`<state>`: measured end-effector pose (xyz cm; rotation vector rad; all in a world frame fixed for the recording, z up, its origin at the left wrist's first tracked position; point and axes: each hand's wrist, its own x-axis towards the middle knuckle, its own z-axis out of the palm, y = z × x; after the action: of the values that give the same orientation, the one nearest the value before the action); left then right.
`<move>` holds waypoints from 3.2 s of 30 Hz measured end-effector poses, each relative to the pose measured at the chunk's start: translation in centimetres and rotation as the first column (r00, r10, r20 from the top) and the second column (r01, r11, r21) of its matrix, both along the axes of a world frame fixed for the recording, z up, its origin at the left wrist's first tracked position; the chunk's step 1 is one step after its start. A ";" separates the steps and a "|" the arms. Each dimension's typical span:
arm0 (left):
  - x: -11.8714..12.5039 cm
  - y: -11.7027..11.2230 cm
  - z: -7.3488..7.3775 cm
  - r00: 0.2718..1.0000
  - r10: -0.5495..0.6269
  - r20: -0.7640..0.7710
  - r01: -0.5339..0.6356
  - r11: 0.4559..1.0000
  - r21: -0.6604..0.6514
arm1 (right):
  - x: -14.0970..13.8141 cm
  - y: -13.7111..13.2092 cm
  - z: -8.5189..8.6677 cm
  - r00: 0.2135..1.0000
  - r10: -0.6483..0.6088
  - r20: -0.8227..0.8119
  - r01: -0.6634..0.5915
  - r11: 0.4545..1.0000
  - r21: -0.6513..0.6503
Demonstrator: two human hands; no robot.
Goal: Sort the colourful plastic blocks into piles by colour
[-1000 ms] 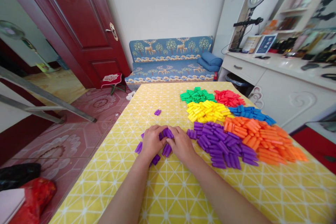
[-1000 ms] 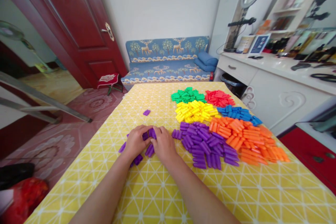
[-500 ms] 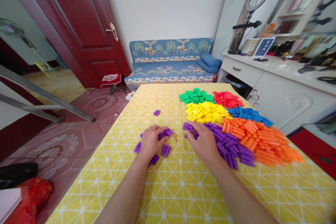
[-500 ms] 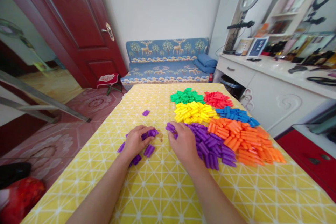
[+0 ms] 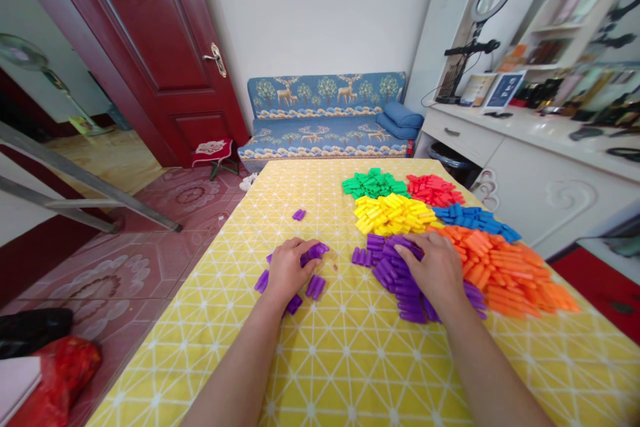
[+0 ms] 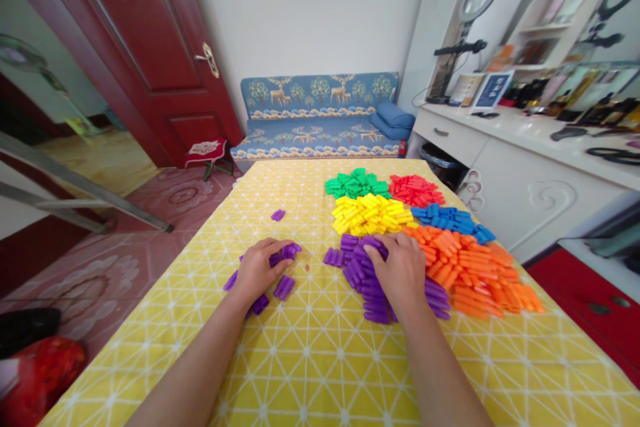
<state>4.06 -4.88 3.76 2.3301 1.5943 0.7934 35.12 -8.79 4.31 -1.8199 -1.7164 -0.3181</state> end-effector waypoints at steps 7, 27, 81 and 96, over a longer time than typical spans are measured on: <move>0.0 -0.2 0.2 1.000 0.011 0.005 -0.011 1.000 -0.011 | -4.7 -1.0 1.0 0.978 0.153 -0.140 -0.123 0.972 0.201; -0.2 0.0 -0.1 0.998 -0.023 0.052 0.023 1.000 0.001 | -15.6 2.1 -2.5 0.684 0.476 -0.553 -0.555 0.831 0.028; 0.0 0.0 0.0 0.995 -0.094 0.031 0.095 0.995 -0.032 | 1.8 -2.4 -0.2 0.965 -0.049 -0.257 0.077 0.992 0.099; -0.9 -0.4 1.9 0.928 -0.138 0.347 0.157 0.987 -0.026 | -0.3 -2.7 0.2 0.975 0.143 -0.169 -0.063 0.911 0.407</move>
<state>3.15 -5.26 5.64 2.0993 1.2608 1.0403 34.79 -11.44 4.56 -1.4072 -1.4773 -0.3991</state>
